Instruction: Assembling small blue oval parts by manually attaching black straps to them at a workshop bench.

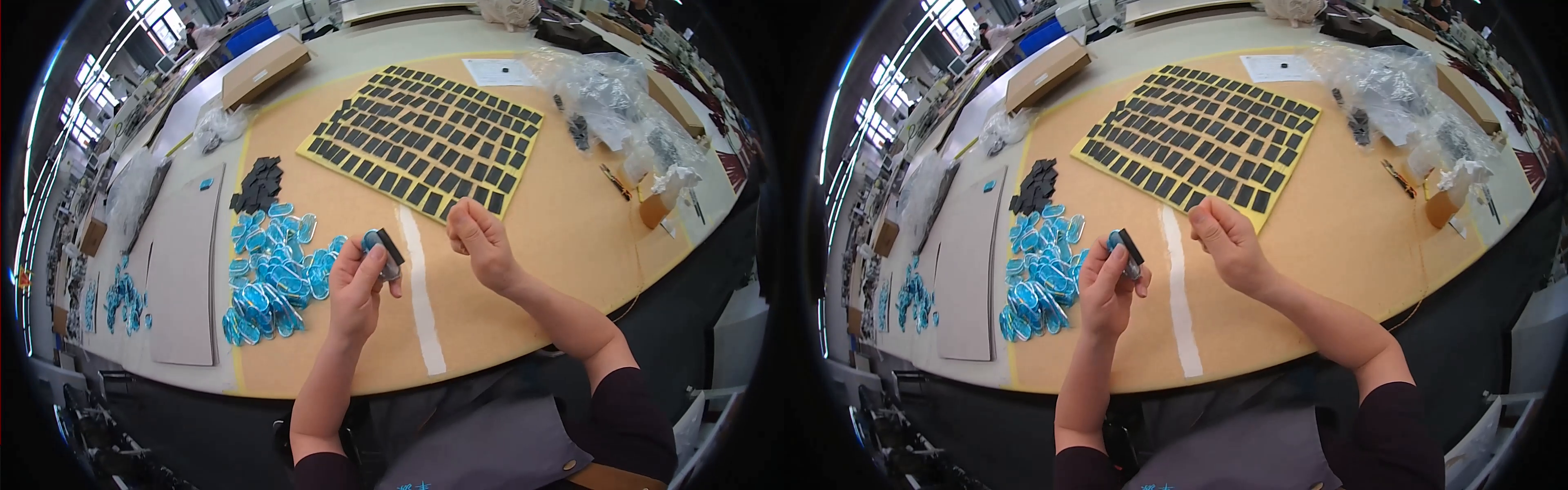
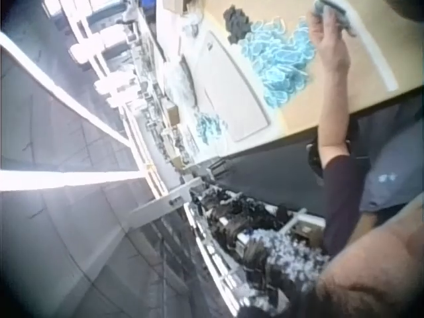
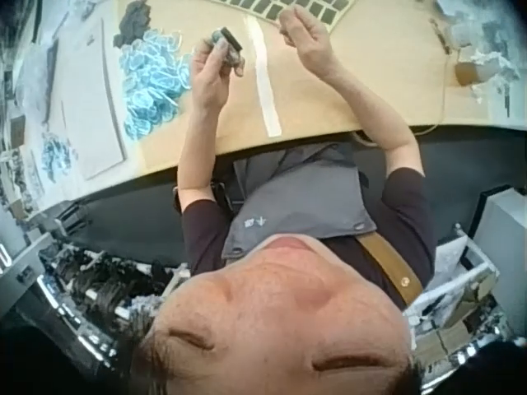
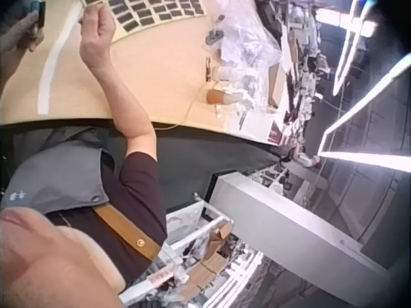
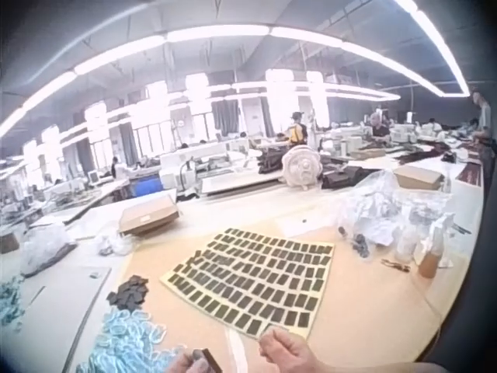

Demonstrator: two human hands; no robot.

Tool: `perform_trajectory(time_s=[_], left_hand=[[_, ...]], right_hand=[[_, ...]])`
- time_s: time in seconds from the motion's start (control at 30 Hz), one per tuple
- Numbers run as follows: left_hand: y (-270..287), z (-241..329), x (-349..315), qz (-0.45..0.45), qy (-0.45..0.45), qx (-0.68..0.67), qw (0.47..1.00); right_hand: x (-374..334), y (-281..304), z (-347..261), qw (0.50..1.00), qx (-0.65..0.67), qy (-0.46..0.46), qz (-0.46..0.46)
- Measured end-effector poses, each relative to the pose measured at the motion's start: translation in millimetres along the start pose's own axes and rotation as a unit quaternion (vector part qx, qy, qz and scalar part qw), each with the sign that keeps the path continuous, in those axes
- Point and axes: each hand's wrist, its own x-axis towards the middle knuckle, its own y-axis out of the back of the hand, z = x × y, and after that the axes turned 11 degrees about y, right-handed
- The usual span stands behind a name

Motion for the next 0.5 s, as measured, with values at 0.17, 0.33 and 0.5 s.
perform_trajectory(time_s=[0.17,0.33,0.5], left_hand=[[8.8,-3.5,-0.8,-0.016,-0.015,-0.021,1.000],[9.8,-7.2,-3.6,-0.032,-0.050,0.033,0.998],[16.7,-15.3,-2.3,-0.041,-0.061,0.171,0.982]], right_hand=[[-3.0,-14.9,1.7,0.995,0.021,-0.031,-0.089],[-7.4,-27.9,1.2,0.996,-0.005,-0.040,-0.085],[-12.8,-25.6,6.7,0.990,-0.109,0.006,-0.093]])
